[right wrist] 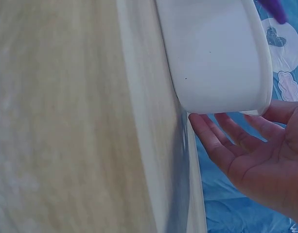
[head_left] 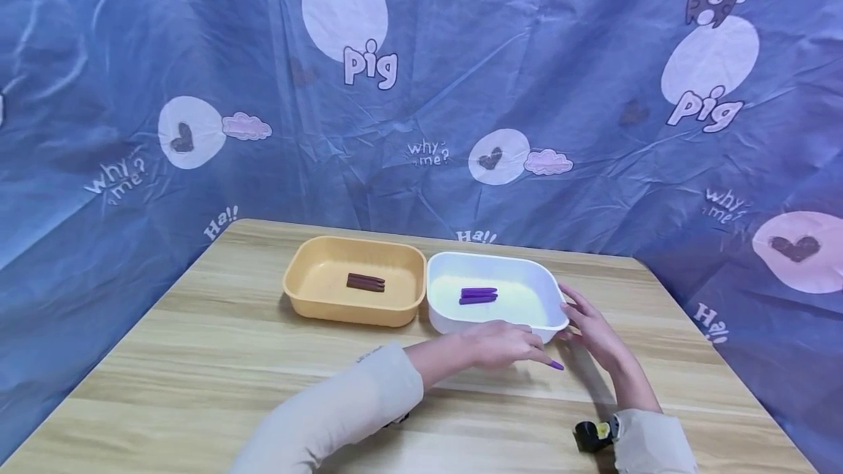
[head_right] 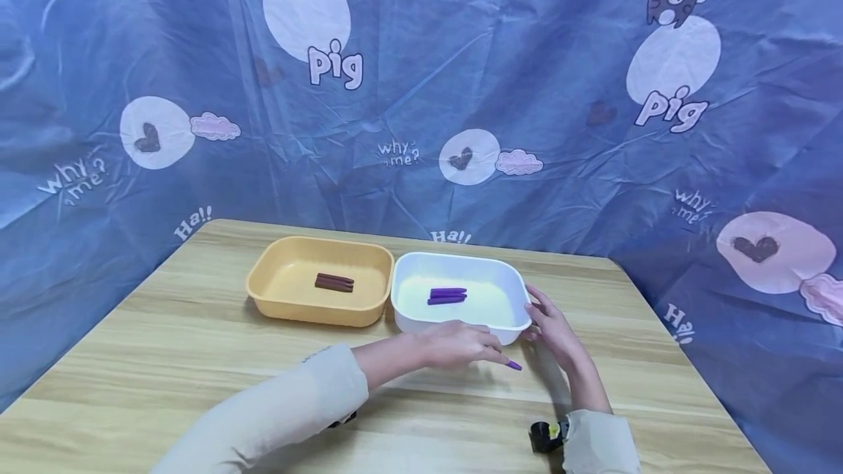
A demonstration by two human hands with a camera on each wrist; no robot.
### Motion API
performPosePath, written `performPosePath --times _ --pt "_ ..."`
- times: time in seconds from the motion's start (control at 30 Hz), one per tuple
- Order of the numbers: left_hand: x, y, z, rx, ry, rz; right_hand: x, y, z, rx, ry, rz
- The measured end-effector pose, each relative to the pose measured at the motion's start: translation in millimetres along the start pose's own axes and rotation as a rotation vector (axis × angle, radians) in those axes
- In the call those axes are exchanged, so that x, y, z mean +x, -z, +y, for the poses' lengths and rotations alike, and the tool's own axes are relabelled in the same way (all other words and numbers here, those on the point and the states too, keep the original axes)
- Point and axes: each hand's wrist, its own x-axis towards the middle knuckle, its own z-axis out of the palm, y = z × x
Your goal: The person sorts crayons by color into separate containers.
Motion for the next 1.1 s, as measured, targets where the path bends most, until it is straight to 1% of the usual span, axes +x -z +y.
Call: performPosePath --times 0.1,0.23,0.4,0.47,0.57,0.7,0.83,0.97,1.1 --pt "-0.9 7.0 -2.8 0.02 -0.007 0.021 -0.5 0.2 0.7 -0.001 0.0 0.01" --pt "-2.4 13.5 -9.4 0.032 -0.008 0.067 -1.1 0.1 0.6 0.0 -0.003 0.012" --pt "-3.6 17.7 -20.6 -0.031 0.038 0.1 -2.2 -0.7 0.3 0.01 -0.024 0.013" --pt "-3.8 18.1 -25.4 -0.046 0.064 0.101 -2.9 -1.1 0.3 0.014 -0.029 0.016" --pt "-5.1 17.2 -32.9 -0.083 0.118 0.104 -3.4 -1.8 0.5 0.017 -0.03 0.019" --pt "-8.4 10.5 -44.1 -0.164 0.196 0.126 -2.3 -2.6 1.0 0.015 -0.029 0.022" --pt "-12.8 -1.4 -55.8 -0.213 0.258 0.144 -0.2 -3.3 1.1 0.006 -0.029 0.03" --pt "-18.1 -13.4 -66.0 -0.249 0.347 0.104 1.6 -4.5 -1.0 0.012 -0.031 0.031" --pt "-22.1 -22.9 -72.9 -0.269 0.429 0.057 2.1 -5.9 -3.4 0.021 -0.032 0.028"
